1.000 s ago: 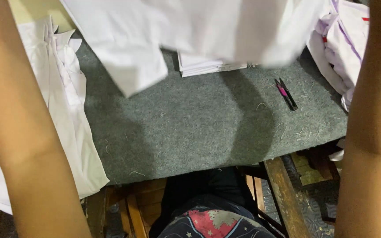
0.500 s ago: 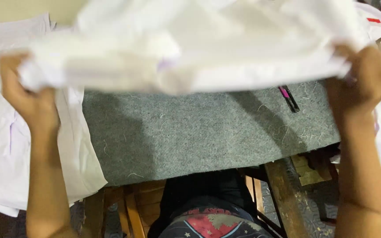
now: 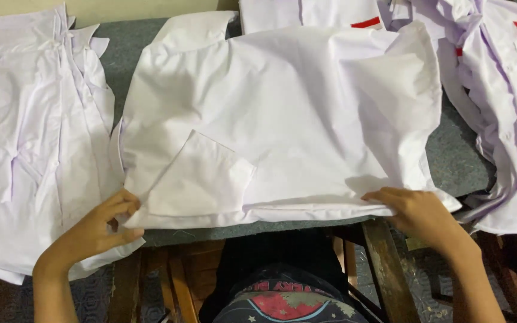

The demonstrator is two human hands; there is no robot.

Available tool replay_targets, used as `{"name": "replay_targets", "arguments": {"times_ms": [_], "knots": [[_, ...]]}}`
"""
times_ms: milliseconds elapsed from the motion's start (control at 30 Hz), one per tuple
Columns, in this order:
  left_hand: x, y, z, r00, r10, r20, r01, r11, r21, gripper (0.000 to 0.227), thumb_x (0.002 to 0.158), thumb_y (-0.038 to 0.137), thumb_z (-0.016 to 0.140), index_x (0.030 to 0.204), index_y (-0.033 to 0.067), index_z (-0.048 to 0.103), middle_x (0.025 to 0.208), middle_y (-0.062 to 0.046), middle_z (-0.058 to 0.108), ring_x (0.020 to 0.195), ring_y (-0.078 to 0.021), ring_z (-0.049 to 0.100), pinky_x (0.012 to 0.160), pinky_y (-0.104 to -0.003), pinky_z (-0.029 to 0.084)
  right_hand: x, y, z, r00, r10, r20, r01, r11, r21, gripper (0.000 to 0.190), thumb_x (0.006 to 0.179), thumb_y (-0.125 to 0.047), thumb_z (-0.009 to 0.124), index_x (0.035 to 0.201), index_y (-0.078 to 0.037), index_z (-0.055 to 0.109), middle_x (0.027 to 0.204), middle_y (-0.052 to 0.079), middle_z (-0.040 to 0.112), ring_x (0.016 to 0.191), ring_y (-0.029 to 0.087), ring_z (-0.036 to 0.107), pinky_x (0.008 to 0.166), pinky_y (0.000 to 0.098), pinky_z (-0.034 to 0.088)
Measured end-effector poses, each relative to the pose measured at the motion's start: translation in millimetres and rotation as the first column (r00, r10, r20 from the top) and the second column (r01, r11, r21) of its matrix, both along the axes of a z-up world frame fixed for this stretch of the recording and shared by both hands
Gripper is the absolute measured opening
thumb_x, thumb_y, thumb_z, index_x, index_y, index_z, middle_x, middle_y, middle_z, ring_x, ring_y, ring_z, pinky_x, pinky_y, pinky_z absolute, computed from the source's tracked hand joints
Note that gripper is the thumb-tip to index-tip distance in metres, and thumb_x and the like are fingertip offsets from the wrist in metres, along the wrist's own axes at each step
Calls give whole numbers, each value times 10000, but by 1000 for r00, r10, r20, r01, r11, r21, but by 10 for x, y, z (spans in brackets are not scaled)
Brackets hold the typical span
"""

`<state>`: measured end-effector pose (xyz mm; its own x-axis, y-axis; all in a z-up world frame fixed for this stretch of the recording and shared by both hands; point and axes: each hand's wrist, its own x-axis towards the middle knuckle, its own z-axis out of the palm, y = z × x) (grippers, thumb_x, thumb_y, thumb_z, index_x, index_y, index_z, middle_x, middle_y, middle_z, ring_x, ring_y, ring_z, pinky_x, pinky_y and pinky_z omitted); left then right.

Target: Folding a white collared school shirt on a flat work surface

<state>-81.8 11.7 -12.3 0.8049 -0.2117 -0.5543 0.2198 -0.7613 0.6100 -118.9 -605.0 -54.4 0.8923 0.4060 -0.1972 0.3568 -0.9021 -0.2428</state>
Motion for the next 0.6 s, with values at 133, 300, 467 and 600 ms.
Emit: {"name": "replay_targets", "arguments": {"times_ms": [133,300,467,600], "knots": [[38,-349,219,961,215,-171,-192,971,144,575,874,496,541,1342,195,689,1241,33,749,1126,-150,668,969,-286,455,-120,96,59,986,-16,-165,14,1000,-15,615,819,-163,696,1385,-369,571,1199,-130,723,889,246,764,697,438,591],[129,-626,348,963,240,-124,-203,946,254,634,824,540,604,1383,241,629,1318,28,734,1212,-172,661,982,-317,461,-165,204,254,970,-45,-239,32,998,-58,871,737,63,604,1465,-402,494,1235,-93,673,915,281,753,695,442,576],[25,-26,-151,993,116,6,-115,993,-24,300,873,351,753,915,71,854,773,10,686,690,-124,527,645,-259,342,-207,147,298,928,-135,-347,121,991,-63,949,769,108,477,1458,-542,529,1077,-50,621,734,251,723,661,271,535],[-139,396,-578,989,-150,-7,142,948,-285,287,741,135,893,1023,186,895,1373,46,570,1222,-135,483,1063,-287,328,-255,-14,-5,903,-100,-417,132,990,49,797,812,51,571,1415,-465,641,939,-46,543,719,153,579,708,210,472]]}}
